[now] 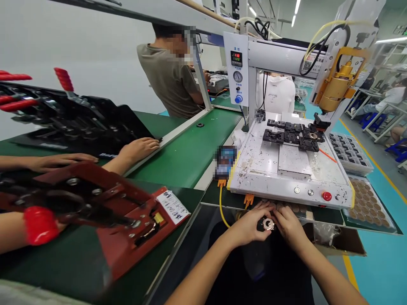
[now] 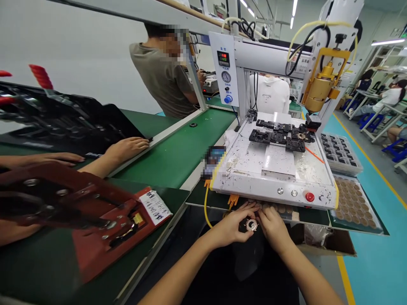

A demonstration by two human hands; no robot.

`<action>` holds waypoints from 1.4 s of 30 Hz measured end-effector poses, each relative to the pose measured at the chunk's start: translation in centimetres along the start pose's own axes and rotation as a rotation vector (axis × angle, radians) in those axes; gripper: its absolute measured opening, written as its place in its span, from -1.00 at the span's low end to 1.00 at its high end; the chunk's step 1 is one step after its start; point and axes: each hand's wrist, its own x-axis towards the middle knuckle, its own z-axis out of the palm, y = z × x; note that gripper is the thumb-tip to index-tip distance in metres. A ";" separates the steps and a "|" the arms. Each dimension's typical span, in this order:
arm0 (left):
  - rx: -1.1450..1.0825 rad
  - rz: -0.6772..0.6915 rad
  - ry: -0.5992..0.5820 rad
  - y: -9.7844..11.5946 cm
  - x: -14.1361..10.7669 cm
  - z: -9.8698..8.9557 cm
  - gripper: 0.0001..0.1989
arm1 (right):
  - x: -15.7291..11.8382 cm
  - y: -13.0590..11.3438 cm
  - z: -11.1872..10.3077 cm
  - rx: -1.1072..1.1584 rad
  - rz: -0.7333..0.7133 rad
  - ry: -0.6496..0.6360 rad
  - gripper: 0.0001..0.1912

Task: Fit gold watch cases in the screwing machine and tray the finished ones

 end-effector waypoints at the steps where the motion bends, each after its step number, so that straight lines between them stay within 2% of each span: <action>1: 0.001 -0.004 -0.004 0.2 0.1 -0.2 -0.67 | -0.3 0.2 0.2 0.004 -0.015 0.007 -0.69; 5: 0.006 -0.011 -0.013 0.6 0.2 -0.7 -0.69 | -1.8 0.4 0.8 0.063 -0.076 0.023 -0.71; 8: 0.013 -0.023 0.008 0.7 0.1 -0.7 -0.68 | -2.8 -0.4 0.3 0.124 -0.050 0.056 -0.74; 11: 0.030 -0.027 0.066 0.9 0.1 0.1 -0.69 | -3.3 -1.5 -1.4 0.173 0.086 0.136 -0.77; 15: 0.076 -0.023 0.170 1.2 0.8 1.8 -0.70 | -2.9 -2.6 -4.8 0.242 0.364 0.217 -0.81; 18: 0.106 -0.026 0.244 1.9 1.2 2.8 -0.71 | -2.0 -3.4 -7.2 0.315 0.529 0.204 -0.77; 21: 0.101 -0.022 0.297 3.2 0.7 3.1 -0.70 | -1.2 -4.4 -8.8 0.381 0.615 0.173 -0.68; 24: -0.139 -0.101 0.326 5.0 -0.8 2.9 -0.67 | -0.4 -5.7 -9.8 0.496 0.700 0.140 -0.63; 28: -0.813 -0.275 0.321 7.3 -2.5 2.6 -0.58 | 0.5 -7.0 -10.2 0.665 0.780 0.110 -0.64; 30: -1.027 -0.328 0.323 8.1 -3.0 2.6 -0.51 | 1.0 -7.3 -10.1 0.763 0.817 0.098 -0.66; 36: -1.234 -0.417 0.353 9.7 -3.8 2.2 -0.28 | 1.4 -7.5 -9.6 0.942 0.915 0.113 -0.61; 42: -1.311 -0.413 0.372 10.8 -4.4 2.0 -0.43 | 1.0 -7.6 -10.6 0.916 0.914 0.068 -0.56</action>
